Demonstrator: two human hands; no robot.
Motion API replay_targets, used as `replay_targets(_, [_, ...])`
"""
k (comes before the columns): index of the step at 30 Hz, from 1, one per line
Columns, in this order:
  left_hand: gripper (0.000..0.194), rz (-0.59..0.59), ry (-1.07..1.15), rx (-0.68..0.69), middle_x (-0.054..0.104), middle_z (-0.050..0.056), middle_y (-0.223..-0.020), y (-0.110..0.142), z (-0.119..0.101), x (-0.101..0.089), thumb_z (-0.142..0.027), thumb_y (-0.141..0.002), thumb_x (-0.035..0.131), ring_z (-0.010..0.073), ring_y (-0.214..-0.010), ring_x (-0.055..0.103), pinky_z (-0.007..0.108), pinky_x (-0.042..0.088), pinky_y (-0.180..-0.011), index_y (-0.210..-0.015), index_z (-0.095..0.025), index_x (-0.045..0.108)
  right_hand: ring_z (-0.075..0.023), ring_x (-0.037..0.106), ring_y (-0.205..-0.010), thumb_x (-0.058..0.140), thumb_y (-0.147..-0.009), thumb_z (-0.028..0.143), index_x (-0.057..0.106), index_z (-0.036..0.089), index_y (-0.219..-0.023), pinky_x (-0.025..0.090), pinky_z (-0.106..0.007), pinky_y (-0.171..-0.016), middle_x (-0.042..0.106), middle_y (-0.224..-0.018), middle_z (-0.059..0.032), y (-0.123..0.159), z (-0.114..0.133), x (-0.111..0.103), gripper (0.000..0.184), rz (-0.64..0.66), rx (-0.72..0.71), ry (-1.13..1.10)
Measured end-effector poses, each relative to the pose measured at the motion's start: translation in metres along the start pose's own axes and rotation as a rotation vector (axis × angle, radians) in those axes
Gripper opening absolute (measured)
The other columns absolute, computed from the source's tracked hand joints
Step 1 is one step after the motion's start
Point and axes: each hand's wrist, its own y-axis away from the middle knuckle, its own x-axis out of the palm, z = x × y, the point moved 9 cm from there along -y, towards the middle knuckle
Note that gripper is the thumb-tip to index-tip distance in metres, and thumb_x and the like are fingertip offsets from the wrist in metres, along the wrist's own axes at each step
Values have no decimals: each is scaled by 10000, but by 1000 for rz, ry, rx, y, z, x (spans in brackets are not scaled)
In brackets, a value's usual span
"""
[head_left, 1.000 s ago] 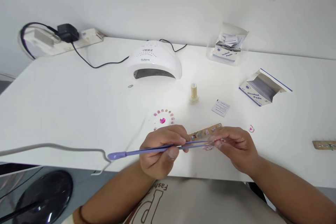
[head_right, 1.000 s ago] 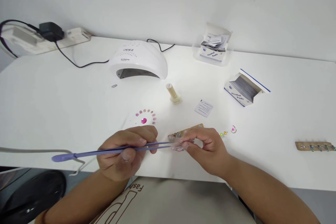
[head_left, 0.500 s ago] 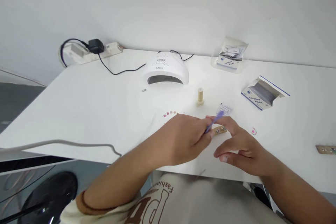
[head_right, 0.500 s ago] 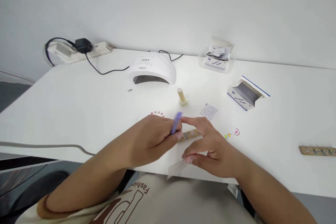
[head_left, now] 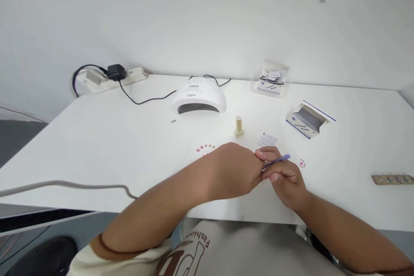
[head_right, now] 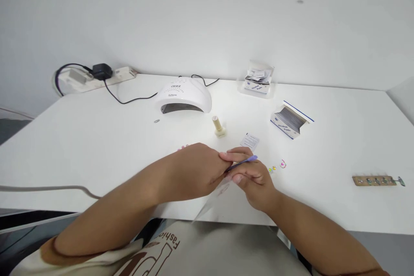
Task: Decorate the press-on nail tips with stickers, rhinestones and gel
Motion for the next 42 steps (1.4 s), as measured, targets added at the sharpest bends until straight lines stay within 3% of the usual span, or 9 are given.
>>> replay_targets(3, [246, 239, -134, 28, 515, -39, -497, -2, -1, 13, -316, -934, 472, 130, -382, 425, 261, 223, -413, -771, -203, 619, -228, 582, -1097, 548, -920, 331, 726, 347, -928, 495, -477, -936, 742, -1024, -20, 1, 3, -15, 179, -142, -31, 13])
replay_targets(6, [206, 90, -80, -66, 621, -7, -653, 0, 10, -13, -309, -950, 454, 147, -531, 547, 251, 329, -483, -898, -191, 615, -238, 612, -1010, 552, -916, 352, 724, 346, -907, 509, -495, -892, 725, -888, -28, 1, 15, -32, 173, -290, -103, 63])
replay_targets(9, [222, -87, 133, 7, 656, 16, -819, 9, 8, -33, -301, -963, 440, 141, -662, 579, 249, 409, -575, -1090, -198, 590, -237, 624, -962, 538, -923, 349, 724, 358, -890, 519, -484, -853, 701, -851, -22, 0, 28, -43, 189, -388, -166, 127])
replay_targets(14, [256, -44, 161, 107, 655, 40, -838, 12, -11, -14, -397, -896, 577, 183, -768, 582, 289, 445, -650, -1027, -182, 625, -250, 621, -1018, 534, -925, 293, 721, 371, -985, 509, -494, -875, 713, -902, -17, -2, 37, -39, 211, -335, -251, 261])
replay_targets(21, [312, -139, 196, 103, 667, 37, -790, 8, -29, -10, -464, -897, 509, 174, -689, 570, 302, 439, -630, -918, -173, 620, -281, 642, -1039, 531, -912, 256, 686, 405, -1101, 529, -536, -840, 738, -902, -20, 0, 47, -31, 286, -271, -384, 451])
replay_targets(26, [235, -182, -37, 103, 614, 16, -672, 8, -31, -14, -192, -922, 447, 141, -611, 527, 271, 390, -575, -739, -165, 592, -313, 625, -1095, 526, -914, 361, 668, 384, -1156, 524, -576, -868, 752, -952, -38, -5, 56, -31, 282, -208, -456, 547])
replay_targets(33, [98, -362, 78, 24, 650, 5, -752, 44, 14, -49, -164, -909, 539, 130, -675, 585, 240, 439, -593, -856, -197, 614, -182, 686, -735, 504, -939, 241, 698, 313, -999, 571, -419, -650, 711, -1030, -33, -11, 62, -94, 215, -208, -105, 459])
replay_targets(38, [96, -375, 176, -11, 681, 9, -756, 63, 48, -35, -143, -879, 582, 131, -671, 620, 234, 474, -595, -864, -196, 661, -69, 417, -435, 556, -904, 129, 560, 404, -974, 335, -234, -416, 671, -814, 73, 23, 68, -137, 284, -438, -63, 155])
replay_targets(42, [112, -374, 226, -47, 700, 27, -756, 67, 59, -21, -173, -885, 579, 139, -658, 633, 238, 483, -570, -830, -187, 675, -89, 379, -414, 582, -903, 241, 510, 469, -1059, 339, -257, -424, 613, -697, 82, 56, 47, -146, 286, -560, -3, 115])
